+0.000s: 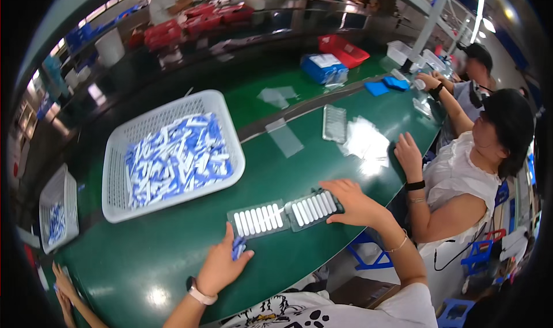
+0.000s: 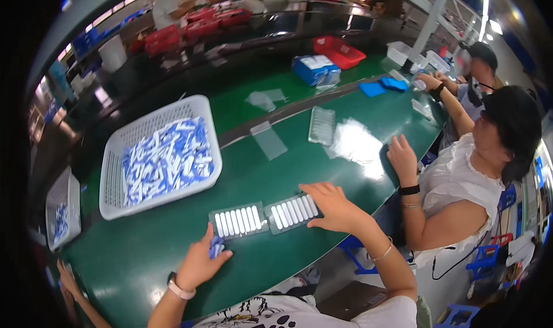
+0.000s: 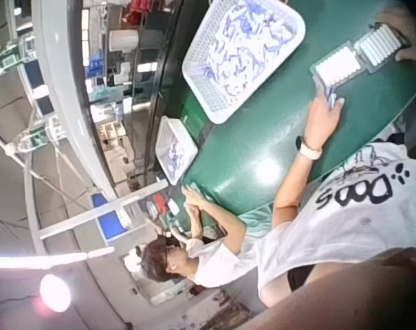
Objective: The person sorts small white and blue plastic components by hand, taking them from a basket and packing them into plastic trays on a table.
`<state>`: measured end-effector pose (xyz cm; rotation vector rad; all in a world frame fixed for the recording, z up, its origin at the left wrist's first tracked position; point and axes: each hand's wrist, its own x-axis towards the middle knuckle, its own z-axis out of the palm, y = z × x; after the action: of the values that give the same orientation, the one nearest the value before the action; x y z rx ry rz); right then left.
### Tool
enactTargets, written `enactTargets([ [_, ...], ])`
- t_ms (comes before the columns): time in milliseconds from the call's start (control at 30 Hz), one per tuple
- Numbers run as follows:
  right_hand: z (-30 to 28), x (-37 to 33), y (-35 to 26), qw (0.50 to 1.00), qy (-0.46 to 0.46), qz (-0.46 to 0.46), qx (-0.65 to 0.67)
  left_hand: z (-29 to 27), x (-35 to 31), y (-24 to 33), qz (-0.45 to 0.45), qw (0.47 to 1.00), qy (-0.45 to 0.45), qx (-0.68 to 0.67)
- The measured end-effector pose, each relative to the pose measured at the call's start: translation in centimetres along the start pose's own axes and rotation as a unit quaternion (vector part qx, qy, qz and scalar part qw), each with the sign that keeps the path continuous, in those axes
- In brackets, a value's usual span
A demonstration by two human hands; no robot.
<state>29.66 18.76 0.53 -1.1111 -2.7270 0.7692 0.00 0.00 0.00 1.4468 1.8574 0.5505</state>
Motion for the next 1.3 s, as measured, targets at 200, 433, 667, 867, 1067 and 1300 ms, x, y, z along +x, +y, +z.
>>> enactTargets([
  [200,-5.6,4.5,5.5,0.979,-0.132,-0.155,-0.017,3.5,1.3,2.7,0.095,0.993,-0.036,-0.058],
  [433,-6.3,14.3,14.7,0.837,0.151,-0.194,-0.488,1.2,-0.3,6.7,-0.057,0.911,-0.146,-0.381],
  [667,-9.3,15.1,7.9,0.885,0.111,-0.254,-0.374,-0.7,-2.9,0.1,-0.172,0.738,-0.074,-0.648],
  [867,-4.7,9.5,-7.7,0.936,0.065,-0.345,-0.022,-1.2,-5.9,-4.4,-0.073,0.541,-0.026,-0.838],
  [1067,5.0,4.9,-16.2,0.918,-0.108,-0.379,-0.04,-2.7,-7.3,-2.5,-0.079,0.59,0.063,-0.801],
  [1300,6.0,5.7,-15.1,0.969,-0.012,-0.223,0.108,-1.8,-7.0,-0.3,-0.175,0.782,0.114,-0.587],
])
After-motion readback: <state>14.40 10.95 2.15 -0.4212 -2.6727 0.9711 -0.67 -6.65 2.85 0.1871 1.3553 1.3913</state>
